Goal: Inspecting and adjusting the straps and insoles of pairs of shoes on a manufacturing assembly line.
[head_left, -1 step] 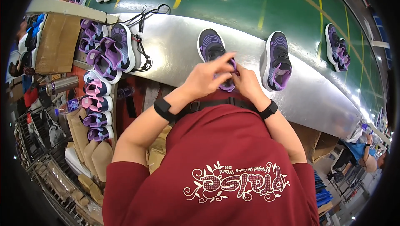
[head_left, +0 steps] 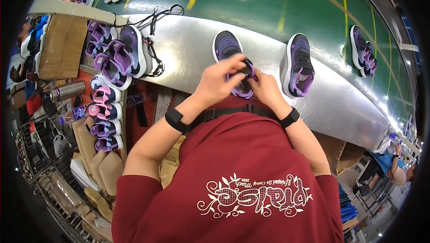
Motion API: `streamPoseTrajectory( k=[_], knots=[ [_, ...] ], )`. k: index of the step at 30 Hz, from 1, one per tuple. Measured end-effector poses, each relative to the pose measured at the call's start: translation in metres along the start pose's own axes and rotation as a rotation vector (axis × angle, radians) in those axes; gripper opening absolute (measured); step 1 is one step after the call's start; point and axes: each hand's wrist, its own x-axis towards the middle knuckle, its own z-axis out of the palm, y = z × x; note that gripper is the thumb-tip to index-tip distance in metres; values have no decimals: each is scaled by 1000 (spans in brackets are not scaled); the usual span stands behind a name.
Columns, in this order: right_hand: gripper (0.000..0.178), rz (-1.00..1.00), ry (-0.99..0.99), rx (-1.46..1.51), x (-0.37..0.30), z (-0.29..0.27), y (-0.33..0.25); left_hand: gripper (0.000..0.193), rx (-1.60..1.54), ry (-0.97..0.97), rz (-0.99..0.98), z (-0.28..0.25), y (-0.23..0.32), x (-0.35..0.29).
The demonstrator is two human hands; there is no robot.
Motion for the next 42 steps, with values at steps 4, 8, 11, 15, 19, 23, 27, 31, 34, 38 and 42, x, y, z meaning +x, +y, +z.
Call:
streamPoseTrajectory(
  k=[4,8,11,15,19,23,27,31,34,38,42],
  knots=[
    [37,-37,23,18,2,-1,0,38,-216,433,-232,-18,-23,-8],
    [31,-14,36,4,3,-6,-4,52,-217,416,-508,-14,-56,-18],
    [26,23,88,-36,2,-27,-20,58,-260,385,-632,-7,-32,1],
    [28,36,24,61,-15,-76,-57,55,-877,309,-528,-5,1,38],
    [29,-62,-305,270,-26,-142,-63,42,-1018,236,-329,11,35,55],
    [35,-247,387,351,13,-168,-63,54,-869,117,-235,48,73,54],
    [34,138,144,318,41,-154,-72,59,-711,72,-272,63,80,48],
    [46,82,252,250,36,-144,-84,49,107,451,129,34,67,29],
    [41,45,246,157,40,-142,-90,41,294,119,62,9,138,6],
    [36,-33,246,126,46,-133,-95,39,95,-259,-137,12,159,7],
    [31,-184,142,310,38,-131,-96,34,-128,-372,-298,1,163,10]
  ],
)
